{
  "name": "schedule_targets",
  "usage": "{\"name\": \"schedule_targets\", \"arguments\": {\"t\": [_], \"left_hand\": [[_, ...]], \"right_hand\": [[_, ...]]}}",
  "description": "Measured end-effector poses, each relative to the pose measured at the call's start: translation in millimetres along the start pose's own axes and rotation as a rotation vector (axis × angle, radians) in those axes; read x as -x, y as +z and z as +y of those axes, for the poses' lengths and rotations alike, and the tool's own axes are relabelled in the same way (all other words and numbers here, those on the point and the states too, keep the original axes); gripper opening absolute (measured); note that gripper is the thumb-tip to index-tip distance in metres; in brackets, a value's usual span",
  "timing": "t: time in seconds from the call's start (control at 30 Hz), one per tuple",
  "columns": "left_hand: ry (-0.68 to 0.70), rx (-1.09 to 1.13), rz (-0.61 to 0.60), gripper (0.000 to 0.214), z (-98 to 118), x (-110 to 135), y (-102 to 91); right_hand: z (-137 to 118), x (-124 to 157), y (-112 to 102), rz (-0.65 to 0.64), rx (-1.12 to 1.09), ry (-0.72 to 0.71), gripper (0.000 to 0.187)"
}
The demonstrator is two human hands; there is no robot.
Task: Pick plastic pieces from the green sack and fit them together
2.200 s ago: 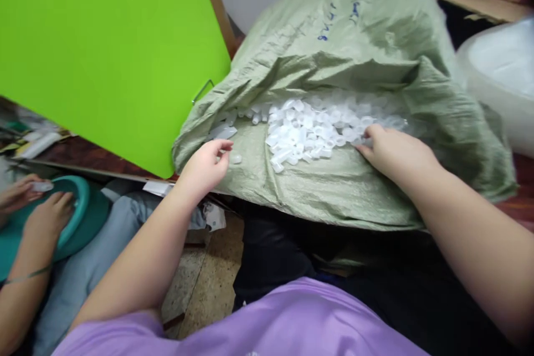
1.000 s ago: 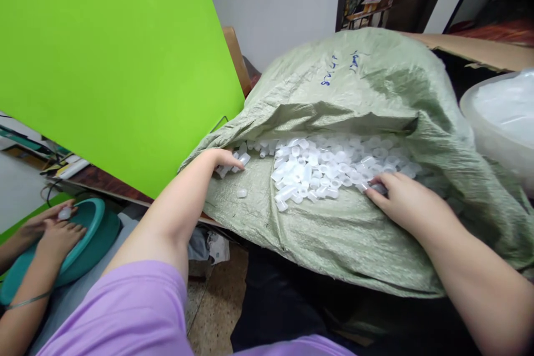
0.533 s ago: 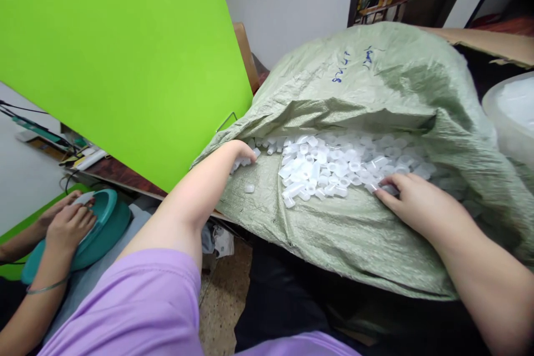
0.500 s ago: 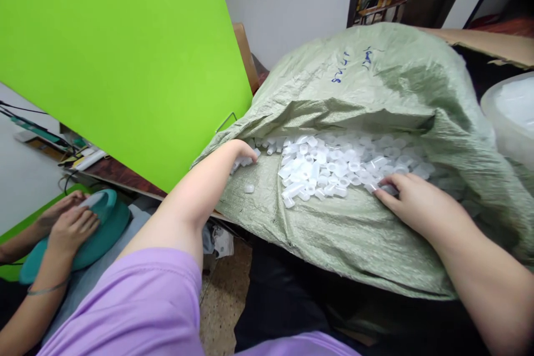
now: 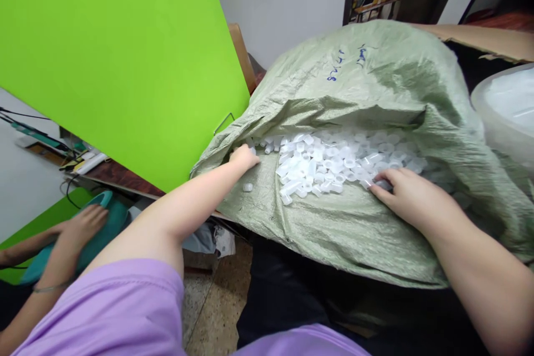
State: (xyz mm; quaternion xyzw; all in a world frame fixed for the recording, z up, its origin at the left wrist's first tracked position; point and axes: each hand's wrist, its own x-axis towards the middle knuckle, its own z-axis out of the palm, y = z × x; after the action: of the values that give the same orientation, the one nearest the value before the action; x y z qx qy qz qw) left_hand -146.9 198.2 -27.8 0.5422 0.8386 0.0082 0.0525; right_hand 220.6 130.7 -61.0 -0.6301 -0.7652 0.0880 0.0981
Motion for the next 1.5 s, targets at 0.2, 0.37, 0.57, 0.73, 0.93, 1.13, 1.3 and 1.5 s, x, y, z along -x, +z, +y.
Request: {"name": "schedule_targets", "arguments": {"t": [0.2,0.37,0.57,0.73,0.93,1.13,1.3,1.5], "left_hand": [[0.051,0.085,0.098,0.051,-3.6,19.3,1.1],[0.09,0.245,0.179,0.054,-10.6,24.1,-3.0],[-0.011,1.013,0.245,0.051,-12.9,64.8,-32.0],[-0.031,1.803,-0.292,0.047,8.7,156.5,-44.2],[-0.246,2.143,-0.625,0.031,45.0,215.2,-9.0],[-0.336,2.26,-0.682,0.023,70.9,230.5,9.8],[-0.274,2.201,-0.84,0.034,64.3,237.9,18.1],[-0.144,1.982,-1.054,0.045,58.7,253.2,34.3]], "right_hand": [[2.4,-0.1,4.4,0.065,-0.02,-0.034,0.028],[9.9,-2.5,10.0,0.172,-0.094,-0.075,0.024],[14.9,4.0,-6.3,0.147,-0.062,-0.128,0.017],[-17.7,50.0,-31.2,0.308,-0.174,-0.201,0.025],[-91.3,125.2,-13.8,0.43,-0.651,-0.735,0.032],[-92.9,136.5,16.0,0.705,-0.534,-0.726,0.045],[-75.4,143.0,18.9,0.715,-0.543,-0.641,0.052],[-76.3,138.8,25.8,0.776,-0.978,-0.269,0.039]]}}
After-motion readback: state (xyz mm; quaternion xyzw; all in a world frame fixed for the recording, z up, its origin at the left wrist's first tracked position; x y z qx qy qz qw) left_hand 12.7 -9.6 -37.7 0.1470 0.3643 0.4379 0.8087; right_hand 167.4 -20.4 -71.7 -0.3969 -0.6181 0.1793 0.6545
